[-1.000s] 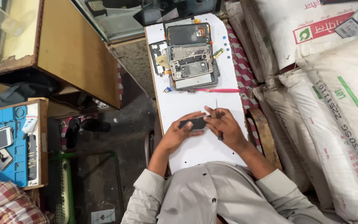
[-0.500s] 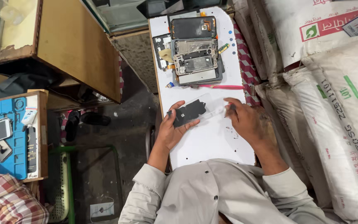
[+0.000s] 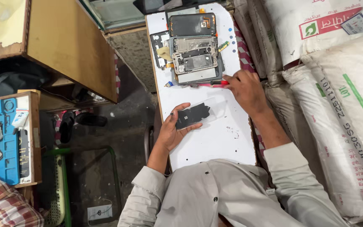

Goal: The person cleans a small black electronic component using a pink brush and a red screwdriver. They wipe the surface of the component and use the screwdriver to scrape or remove residue from its edges.

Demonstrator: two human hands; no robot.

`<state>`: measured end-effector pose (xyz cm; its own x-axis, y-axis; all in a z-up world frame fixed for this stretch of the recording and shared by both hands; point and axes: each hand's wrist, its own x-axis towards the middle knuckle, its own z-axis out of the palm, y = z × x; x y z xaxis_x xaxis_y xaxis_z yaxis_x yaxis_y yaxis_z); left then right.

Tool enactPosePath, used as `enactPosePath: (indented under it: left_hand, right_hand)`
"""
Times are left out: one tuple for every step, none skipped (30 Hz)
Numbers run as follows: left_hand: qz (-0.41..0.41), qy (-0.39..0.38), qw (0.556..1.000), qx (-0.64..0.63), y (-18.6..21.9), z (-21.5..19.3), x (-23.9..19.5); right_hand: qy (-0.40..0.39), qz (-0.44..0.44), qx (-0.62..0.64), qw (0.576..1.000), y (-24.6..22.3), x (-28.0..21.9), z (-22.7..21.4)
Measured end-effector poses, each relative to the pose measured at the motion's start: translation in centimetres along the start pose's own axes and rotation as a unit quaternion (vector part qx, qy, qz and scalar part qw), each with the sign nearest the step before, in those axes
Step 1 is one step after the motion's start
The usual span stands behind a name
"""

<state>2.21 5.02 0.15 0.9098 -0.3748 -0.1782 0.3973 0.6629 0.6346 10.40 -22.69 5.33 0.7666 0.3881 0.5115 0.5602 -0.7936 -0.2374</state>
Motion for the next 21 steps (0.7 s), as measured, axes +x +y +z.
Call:
enactPosePath:
  left_hand:
    - [-0.002,0.001,1.000,0.000,0.0,0.0,0.0]
    - [-0.003,0.003,1.000,0.000,0.0,-0.1,0.0]
    - [-0.004,0.005,1.000,0.000,0.0,-0.1,0.1]
    - [-0.004,0.000,1.000,-0.001,0.0,-0.2,0.1]
    - [-0.003,-0.004,1.000,-0.002,-0.1,-0.2,0.1]
    - [-0.004,-0.010,1.000,-0.002,-0.1,-0.3,0.0]
    - [-0.004,-0.006,1.000,0.000,-0.1,-0.2,-0.1]
    - [-0.004,-0.004,1.000,0.003,-0.1,-0.2,0.0]
    - [-0.004,-0.003,1.000,0.006,0.0,-0.1,0.0]
    - [-0.003,-0.004,1.000,0.006,0.0,0.0,0.0]
    - [-0.001,-0.006,1.000,0.005,0.1,0.0,0.0]
    - [0.000,-0.008,1.000,0.004,0.1,0.1,0.0]
    - [-0.001,-0.006,1.000,0.006,0.1,0.1,0.1]
    - [-0.002,-0.004,1.000,0.009,0.1,0.1,0.0]
    - [-0.002,-0.002,1.000,0.011,0.1,0.1,-0.1]
    - [-0.002,0.000,1.000,0.014,0.2,0.2,0.0]
    - [-0.001,0.002,1.000,0.017,0.2,0.3,0.0]
    - [-0.002,0.004,1.000,0.020,0.2,0.3,0.0]
    - [-0.002,0.000,1.000,0.014,0.2,0.3,0.0]
    - [-0.002,-0.004,1.000,0.008,0.1,0.3,0.0]
    - [-0.003,-0.007,1.000,0.002,0.1,0.3,0.0]
  right_hand:
    - [-0.009,0.002,0.003,1.000,0.2,0.2,0.3]
    - [-0.008,0.004,0.006,1.000,0.2,0.3,0.6]
    - [-0.007,0.006,0.010,1.000,0.3,0.4,0.8]
    - [-0.006,0.008,0.014,1.000,0.3,0.4,1.0]
    - [-0.006,0.012,0.021,1.000,0.3,0.3,1.1]
    - [-0.005,0.018,0.028,0.999,0.2,0.1,1.2]
    - [-0.004,0.024,0.036,0.999,0.1,-0.2,1.3]
    - [-0.003,0.021,0.053,0.998,0.0,-0.3,1.3]
    - [-0.002,0.018,0.071,0.997,-0.2,-0.6,1.4]
    - [0.000,0.014,0.088,0.996,-0.3,-0.7,1.4]
    - [0.004,0.011,0.085,0.996,-0.5,-0.9,1.4]
    - [0.007,0.007,0.082,0.997,-0.7,-1.2,1.5]
    - [0.010,0.004,0.080,0.997,-0.9,-1.4,1.5]
    - [0.012,0.008,0.086,0.996,-1.1,-1.6,1.5]
    - [0.014,0.011,0.093,0.996,-1.3,-1.8,1.4]
    - [0.018,0.015,0.098,0.995,-1.3,-1.9,1.4]
    - [0.019,0.019,0.096,0.995,-1.4,-1.9,1.4]
    - [0.019,0.024,0.094,0.995,-1.5,-1.8,1.3]
    - [0.020,0.029,0.092,0.995,-1.5,-1.8,1.3]
    - [0.022,0.030,0.096,0.995,-1.6,-1.8,1.4]
    - [0.024,0.031,0.100,0.994,-1.6,-1.7,1.4]
